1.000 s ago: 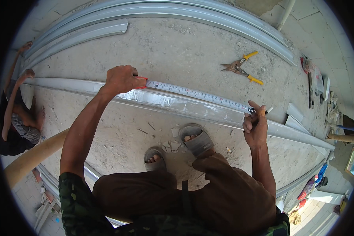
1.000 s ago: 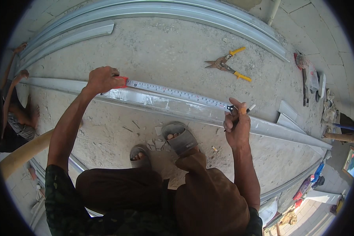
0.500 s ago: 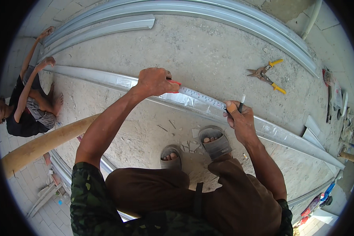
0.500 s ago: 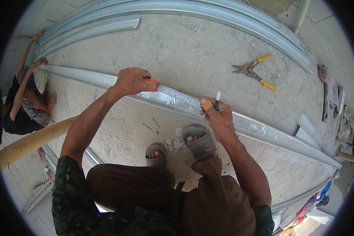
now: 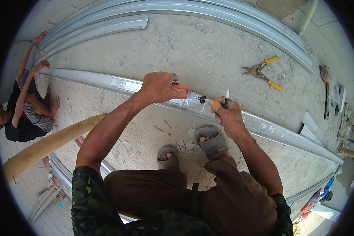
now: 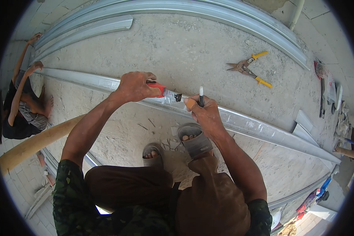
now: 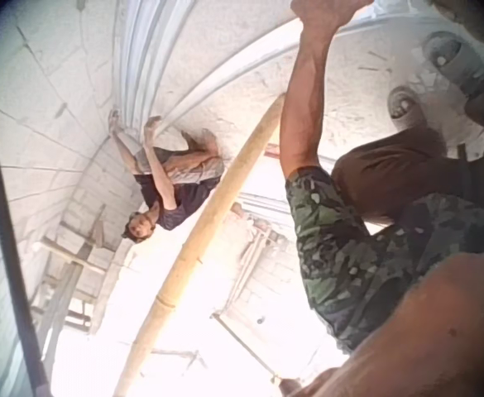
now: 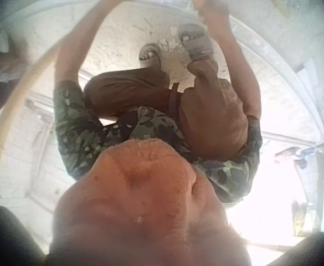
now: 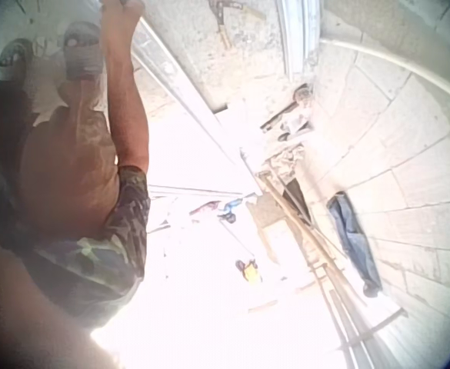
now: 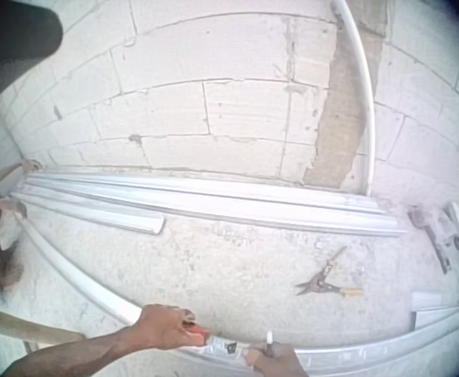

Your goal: The person measures and marks a long metal track using a tape measure and a marker before cutting into the side of it with shears.

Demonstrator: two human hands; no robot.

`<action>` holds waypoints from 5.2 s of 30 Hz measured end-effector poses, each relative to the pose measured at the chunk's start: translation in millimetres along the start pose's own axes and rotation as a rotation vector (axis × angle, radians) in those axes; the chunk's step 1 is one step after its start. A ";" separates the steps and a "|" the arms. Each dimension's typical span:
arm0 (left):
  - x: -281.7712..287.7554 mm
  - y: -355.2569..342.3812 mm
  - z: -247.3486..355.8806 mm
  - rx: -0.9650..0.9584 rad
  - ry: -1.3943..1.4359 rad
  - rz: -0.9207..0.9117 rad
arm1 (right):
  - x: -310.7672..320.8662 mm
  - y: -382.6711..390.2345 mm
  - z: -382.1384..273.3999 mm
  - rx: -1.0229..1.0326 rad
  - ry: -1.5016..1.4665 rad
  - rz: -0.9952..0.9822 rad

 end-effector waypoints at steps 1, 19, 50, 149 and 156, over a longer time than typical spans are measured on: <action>-0.6 0.5 2.7 -0.021 0.006 0.013 | -0.5 -1.2 0.4 0.017 0.026 0.025; -10.7 -5.2 38.2 -0.364 0.179 0.424 | -3.0 -33.1 -43.1 -0.222 -0.179 -0.125; 8.9 -8.9 -39.1 0.144 1.756 0.199 | 97.1 -256.6 -166.3 0.136 0.192 0.338; -59.0 18.1 25.8 0.235 1.792 0.082 | -38.2 -93.9 -48.6 1.006 0.372 0.176; -57.2 4.3 -11.6 0.315 1.995 0.312 | -27.5 -36.1 -37.7 0.711 0.266 -0.137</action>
Point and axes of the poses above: each hand's wrist, its own y-axis away from the middle knuckle, its own x-axis out of the back of the hand, z = x × y, the point moved 1 cm from there along -y, towards the middle knuckle, and after that the axes turned 1 degree about y, right-handed, at the moved point
